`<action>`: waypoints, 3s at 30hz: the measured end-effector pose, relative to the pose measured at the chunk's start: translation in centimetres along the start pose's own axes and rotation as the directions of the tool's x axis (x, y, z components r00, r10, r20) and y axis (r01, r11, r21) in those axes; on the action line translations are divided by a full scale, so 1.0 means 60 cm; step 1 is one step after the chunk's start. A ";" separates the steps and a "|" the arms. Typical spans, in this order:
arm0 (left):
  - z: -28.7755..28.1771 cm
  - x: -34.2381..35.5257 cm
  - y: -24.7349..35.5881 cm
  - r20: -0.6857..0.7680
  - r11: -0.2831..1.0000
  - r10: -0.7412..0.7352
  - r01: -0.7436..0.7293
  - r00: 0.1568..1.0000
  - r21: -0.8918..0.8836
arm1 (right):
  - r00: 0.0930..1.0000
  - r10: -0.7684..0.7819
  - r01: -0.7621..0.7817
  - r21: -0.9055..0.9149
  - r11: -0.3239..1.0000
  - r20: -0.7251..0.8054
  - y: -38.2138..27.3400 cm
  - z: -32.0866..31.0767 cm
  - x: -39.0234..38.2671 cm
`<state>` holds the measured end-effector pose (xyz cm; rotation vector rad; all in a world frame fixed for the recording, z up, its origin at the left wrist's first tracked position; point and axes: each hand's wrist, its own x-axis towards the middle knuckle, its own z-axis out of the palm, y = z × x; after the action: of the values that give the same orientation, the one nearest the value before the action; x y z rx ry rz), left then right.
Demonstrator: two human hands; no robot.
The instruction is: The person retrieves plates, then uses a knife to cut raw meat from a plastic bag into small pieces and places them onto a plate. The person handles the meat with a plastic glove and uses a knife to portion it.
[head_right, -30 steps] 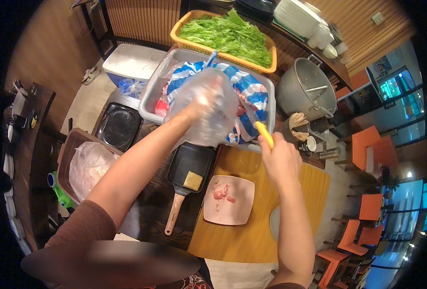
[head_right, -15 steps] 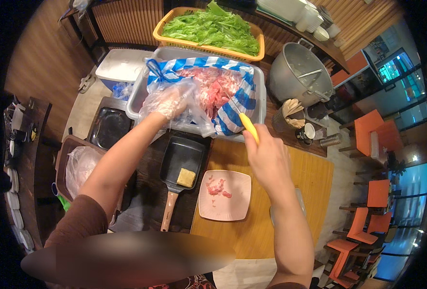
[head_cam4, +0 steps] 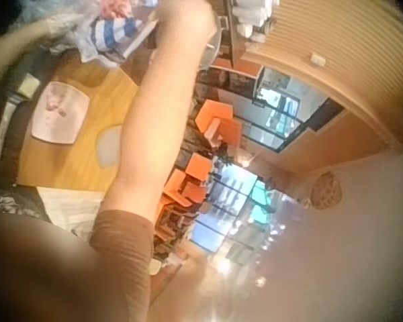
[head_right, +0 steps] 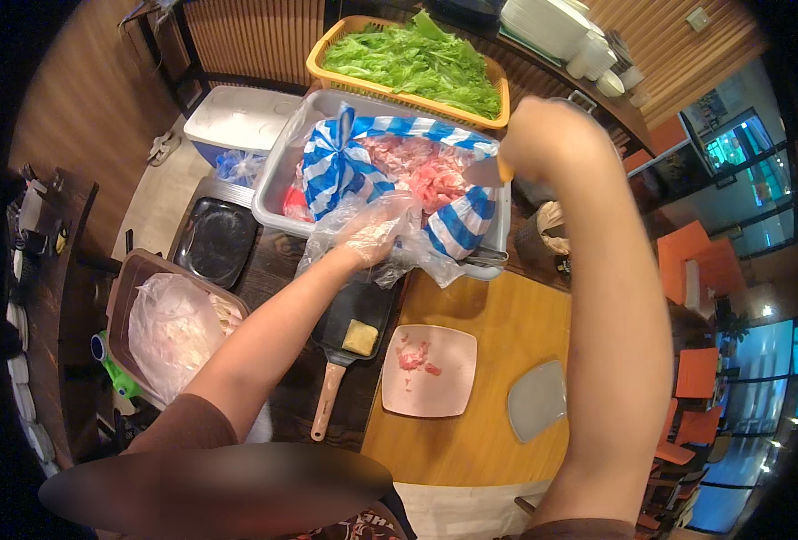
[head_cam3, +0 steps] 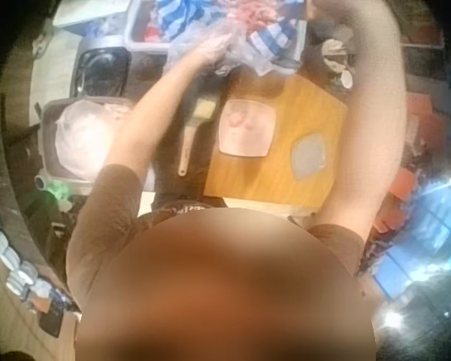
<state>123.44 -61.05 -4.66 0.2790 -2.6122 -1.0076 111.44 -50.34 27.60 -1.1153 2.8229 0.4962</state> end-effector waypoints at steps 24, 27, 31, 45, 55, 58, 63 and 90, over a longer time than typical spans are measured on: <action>-0.022 -0.007 -0.018 0.150 0.956 -0.294 0.290 0.944 0.047 | 0.985 -0.133 -0.019 0.843 0.538 0.107 0.236 0.266 -0.016; -0.016 -0.009 0.012 0.108 0.961 -0.266 0.272 0.958 -0.050 | 0.985 -0.167 0.043 0.881 0.471 0.041 0.244 0.306 -0.035; 0.069 0.012 0.094 0.123 0.949 -0.194 0.155 0.973 0.275 | 0.954 -0.142 0.280 0.616 0.736 -0.264 0.245 0.261 -0.093; 0.182 -0.028 0.229 -0.315 0.945 0.144 -0.037 0.938 0.324 | 0.930 -0.073 0.235 0.428 0.872 -0.361 0.186 0.228 -0.198; 0.154 -0.091 0.223 -0.493 0.949 0.300 -0.203 0.817 0.241 | 0.943 -0.129 0.190 0.177 0.966 -0.308 0.158 0.187 -0.207; 0.076 -0.119 0.160 -0.297 0.906 -0.354 0.245 0.887 -0.346 | 0.955 -0.126 0.172 0.156 0.973 -0.270 0.164 0.183 -0.205; -0.057 -0.080 0.030 -0.356 0.910 0.005 0.143 0.935 0.388 | 0.915 -0.265 0.267 -0.038 0.963 -0.302 0.136 0.161 -0.182; 0.016 -0.051 -0.023 -0.220 0.919 0.042 0.048 0.974 0.391 | 0.889 -0.245 -0.168 0.773 0.612 0.387 0.310 0.319 0.004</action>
<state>126.04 -60.56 -6.96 0.4629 -2.5799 -0.4073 97.63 -31.65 14.49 -0.7109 2.1437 -0.4532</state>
